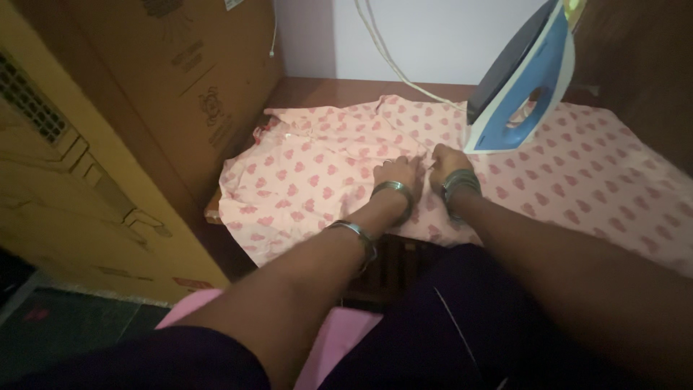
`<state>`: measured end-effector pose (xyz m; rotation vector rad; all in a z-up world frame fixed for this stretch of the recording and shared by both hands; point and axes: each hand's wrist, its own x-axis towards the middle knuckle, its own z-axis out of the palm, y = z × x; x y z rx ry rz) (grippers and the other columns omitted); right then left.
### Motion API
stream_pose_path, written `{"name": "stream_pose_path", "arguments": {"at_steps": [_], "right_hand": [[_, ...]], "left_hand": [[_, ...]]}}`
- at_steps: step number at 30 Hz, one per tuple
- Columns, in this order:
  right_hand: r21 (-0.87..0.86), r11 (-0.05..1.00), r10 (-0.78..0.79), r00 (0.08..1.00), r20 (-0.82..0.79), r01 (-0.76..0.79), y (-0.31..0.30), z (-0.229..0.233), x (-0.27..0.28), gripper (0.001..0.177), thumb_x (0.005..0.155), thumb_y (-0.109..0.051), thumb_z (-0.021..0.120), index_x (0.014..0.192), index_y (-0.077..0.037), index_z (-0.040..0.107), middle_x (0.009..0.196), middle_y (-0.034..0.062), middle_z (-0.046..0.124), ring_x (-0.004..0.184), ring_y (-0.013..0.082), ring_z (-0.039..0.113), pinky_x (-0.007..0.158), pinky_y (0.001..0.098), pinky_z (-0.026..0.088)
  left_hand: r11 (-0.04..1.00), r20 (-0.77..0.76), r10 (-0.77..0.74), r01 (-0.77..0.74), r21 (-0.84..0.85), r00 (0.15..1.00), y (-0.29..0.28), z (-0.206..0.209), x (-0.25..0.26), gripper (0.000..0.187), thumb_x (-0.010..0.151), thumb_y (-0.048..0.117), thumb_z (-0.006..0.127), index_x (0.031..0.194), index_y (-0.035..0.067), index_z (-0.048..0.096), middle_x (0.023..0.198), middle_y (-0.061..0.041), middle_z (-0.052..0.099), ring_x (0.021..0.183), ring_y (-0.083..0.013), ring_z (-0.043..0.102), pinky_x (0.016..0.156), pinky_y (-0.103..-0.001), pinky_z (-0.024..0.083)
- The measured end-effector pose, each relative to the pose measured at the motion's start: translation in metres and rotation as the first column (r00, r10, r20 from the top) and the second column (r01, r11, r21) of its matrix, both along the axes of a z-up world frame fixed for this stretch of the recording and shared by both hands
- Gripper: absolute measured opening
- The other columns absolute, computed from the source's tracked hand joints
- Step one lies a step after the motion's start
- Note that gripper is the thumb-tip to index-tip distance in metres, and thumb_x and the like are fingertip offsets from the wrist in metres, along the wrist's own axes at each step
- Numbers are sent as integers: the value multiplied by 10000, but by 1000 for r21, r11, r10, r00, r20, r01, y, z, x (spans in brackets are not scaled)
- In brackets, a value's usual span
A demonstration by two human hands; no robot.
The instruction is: The person irons a pink patterned garment on a wooden table using a blue and white electric iron. They repeatedly smooth the fabric with their hands and move the iron back and forth across the surface to remove wrinkles.
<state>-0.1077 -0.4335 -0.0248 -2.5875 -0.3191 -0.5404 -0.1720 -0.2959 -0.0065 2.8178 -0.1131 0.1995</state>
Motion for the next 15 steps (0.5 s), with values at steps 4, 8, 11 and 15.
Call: {"name": "stream_pose_path", "arguments": {"at_steps": [4, 8, 11, 15], "right_hand": [[19, 1000, -2, 1000, 21, 1, 2, 4, -9, 149, 898, -81, 614, 1034, -50, 664, 997, 239, 701, 973, 432, 666, 871, 503, 524], [80, 994, 67, 993, 98, -75, 1, 6, -14, 152, 888, -67, 601, 1027, -35, 653, 1015, 231, 689, 998, 421, 645, 909, 493, 509], [91, 983, 143, 974, 176, -161, -1, 1, -11, 189, 836, -37, 596, 1007, -55, 674, 1052, 202, 685, 1038, 402, 626, 931, 476, 499], [20, 982, 181, 962, 205, -189, -1, -7, 1, 231, 847, -16, 583, 1016, -99, 716, 1068, 191, 657, 1070, 407, 593, 959, 473, 483]], "left_hand": [[999, -42, 35, -36, -23, 998, 2, 11, -2, 386, 1024, 328, 548, 1366, 165, 624, 1404, -126, 593, 1272, -356, 613, 1026, -463, 524], [993, 77, 15, -24, 112, 997, 14, 13, -11, 431, 980, 332, 501, 1401, 282, 581, 1522, -87, 466, 1440, -344, 388, 1160, -545, 336], [1000, 4, 10, -10, 26, 1000, 24, 15, -16, 507, 1002, 350, 423, 1510, 349, 428, 1630, -115, 274, 1504, -391, 201, 1203, -652, 139], [1000, -136, 0, 1, 4, 991, 34, 10, -12, 553, 1045, 426, 378, 1585, 342, 295, 1684, -91, 159, 1558, -397, 76, 1220, -686, 29]]}}
